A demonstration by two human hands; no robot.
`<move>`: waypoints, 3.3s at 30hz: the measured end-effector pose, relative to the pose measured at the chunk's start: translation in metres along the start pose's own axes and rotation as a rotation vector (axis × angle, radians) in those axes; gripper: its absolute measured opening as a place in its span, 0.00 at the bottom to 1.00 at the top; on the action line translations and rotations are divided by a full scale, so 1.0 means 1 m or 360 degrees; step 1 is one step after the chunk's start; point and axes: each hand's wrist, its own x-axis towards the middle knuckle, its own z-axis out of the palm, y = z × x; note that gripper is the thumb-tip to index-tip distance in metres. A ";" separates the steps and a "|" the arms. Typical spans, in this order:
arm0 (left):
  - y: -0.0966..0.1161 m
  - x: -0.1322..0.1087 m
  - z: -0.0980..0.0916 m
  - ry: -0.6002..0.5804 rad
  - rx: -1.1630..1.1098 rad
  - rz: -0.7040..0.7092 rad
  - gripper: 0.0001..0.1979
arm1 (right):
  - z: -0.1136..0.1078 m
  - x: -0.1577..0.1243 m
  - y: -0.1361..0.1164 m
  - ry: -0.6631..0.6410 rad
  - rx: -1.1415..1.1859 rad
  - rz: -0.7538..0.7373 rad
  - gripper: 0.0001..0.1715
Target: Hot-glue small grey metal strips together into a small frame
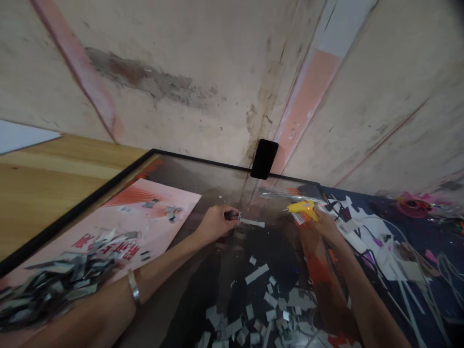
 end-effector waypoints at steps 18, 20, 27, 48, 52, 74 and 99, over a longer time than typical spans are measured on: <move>-0.008 0.004 -0.006 0.0042 -0.0431 -0.0104 0.17 | -0.023 -0.032 -0.049 0.0414 -0.0732 -0.0055 0.21; -0.009 0.005 -0.007 0.0098 -0.0668 -0.0163 0.19 | -0.033 -0.037 -0.070 0.0423 -0.0507 -0.0233 0.22; 0.021 0.002 -0.019 0.0033 -0.1647 -0.0043 0.20 | -0.038 -0.042 -0.179 -0.0010 0.0694 -0.0621 0.16; 0.046 -0.019 -0.011 0.0601 -0.0494 0.0589 0.17 | 0.035 -0.018 -0.254 0.0200 0.1160 -0.0372 0.12; 0.047 -0.020 -0.012 0.0590 -0.0506 0.0589 0.20 | 0.034 -0.015 -0.250 0.0187 0.1378 -0.0413 0.12; -0.004 0.003 -0.013 -0.0005 -0.0069 0.0224 0.17 | 0.046 0.006 -0.202 -0.0247 0.1318 -0.0432 0.14; -0.006 0.007 -0.010 0.0142 0.0159 0.0369 0.11 | 0.055 0.006 -0.206 -0.0135 0.1143 -0.0418 0.16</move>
